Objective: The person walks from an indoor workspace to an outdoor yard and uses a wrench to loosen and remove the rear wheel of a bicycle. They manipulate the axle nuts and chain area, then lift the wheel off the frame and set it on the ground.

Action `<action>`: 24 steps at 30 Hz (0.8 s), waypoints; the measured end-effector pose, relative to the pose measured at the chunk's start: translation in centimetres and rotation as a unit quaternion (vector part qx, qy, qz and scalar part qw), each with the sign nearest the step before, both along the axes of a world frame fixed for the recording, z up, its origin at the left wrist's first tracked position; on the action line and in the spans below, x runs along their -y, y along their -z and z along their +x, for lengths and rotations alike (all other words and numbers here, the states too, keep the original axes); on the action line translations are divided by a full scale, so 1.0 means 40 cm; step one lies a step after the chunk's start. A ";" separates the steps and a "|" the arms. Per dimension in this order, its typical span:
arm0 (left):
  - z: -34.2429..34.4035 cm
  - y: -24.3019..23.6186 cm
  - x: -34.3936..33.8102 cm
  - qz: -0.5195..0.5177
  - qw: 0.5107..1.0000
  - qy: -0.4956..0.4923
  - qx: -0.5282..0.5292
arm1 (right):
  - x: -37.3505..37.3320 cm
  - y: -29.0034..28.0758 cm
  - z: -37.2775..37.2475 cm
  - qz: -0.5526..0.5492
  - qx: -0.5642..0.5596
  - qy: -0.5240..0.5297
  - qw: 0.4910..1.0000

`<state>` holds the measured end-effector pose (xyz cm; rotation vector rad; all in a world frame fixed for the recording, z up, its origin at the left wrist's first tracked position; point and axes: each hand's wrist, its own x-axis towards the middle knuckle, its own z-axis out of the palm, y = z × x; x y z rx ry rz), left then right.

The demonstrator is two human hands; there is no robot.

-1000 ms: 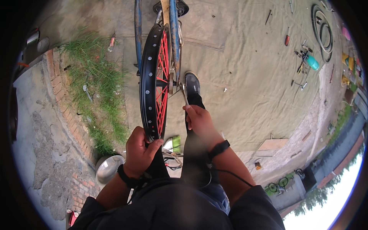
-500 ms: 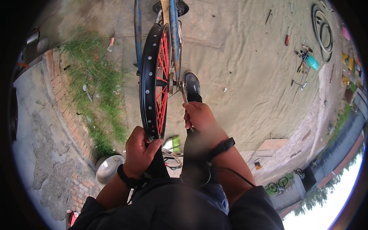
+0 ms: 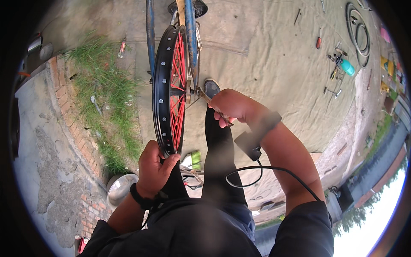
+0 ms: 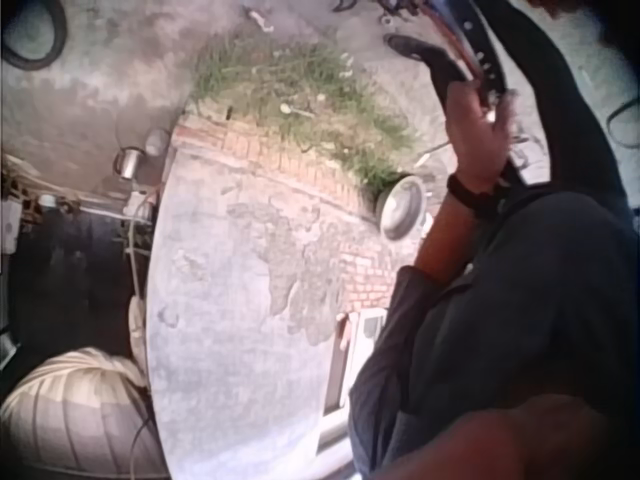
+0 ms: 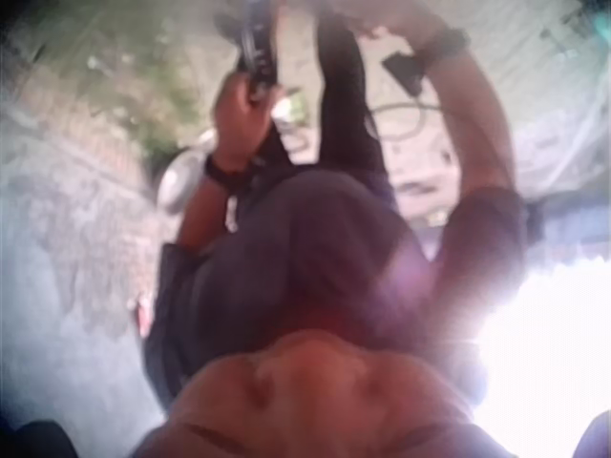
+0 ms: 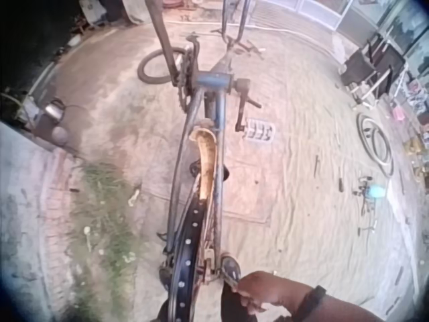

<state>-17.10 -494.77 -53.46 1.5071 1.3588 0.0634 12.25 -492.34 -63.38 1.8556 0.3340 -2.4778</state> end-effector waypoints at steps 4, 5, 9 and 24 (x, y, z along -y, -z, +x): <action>-0.002 0.009 0.001 -0.003 1.000 -0.002 -0.002 | 0.076 -0.011 -0.081 -0.025 0.027 0.110 0.993; -0.002 0.008 0.002 -0.004 1.000 -0.006 -0.002 | 0.099 -0.015 -0.105 -0.018 0.021 0.140 0.990; 0.001 -0.001 0.002 -0.014 1.000 -0.023 0.002 | 0.198 0.034 -0.165 0.009 0.001 0.172 0.985; 0.000 0.000 -0.003 -0.003 1.000 0.001 -0.007 | 0.316 0.219 -0.095 0.274 0.318 -0.035 0.907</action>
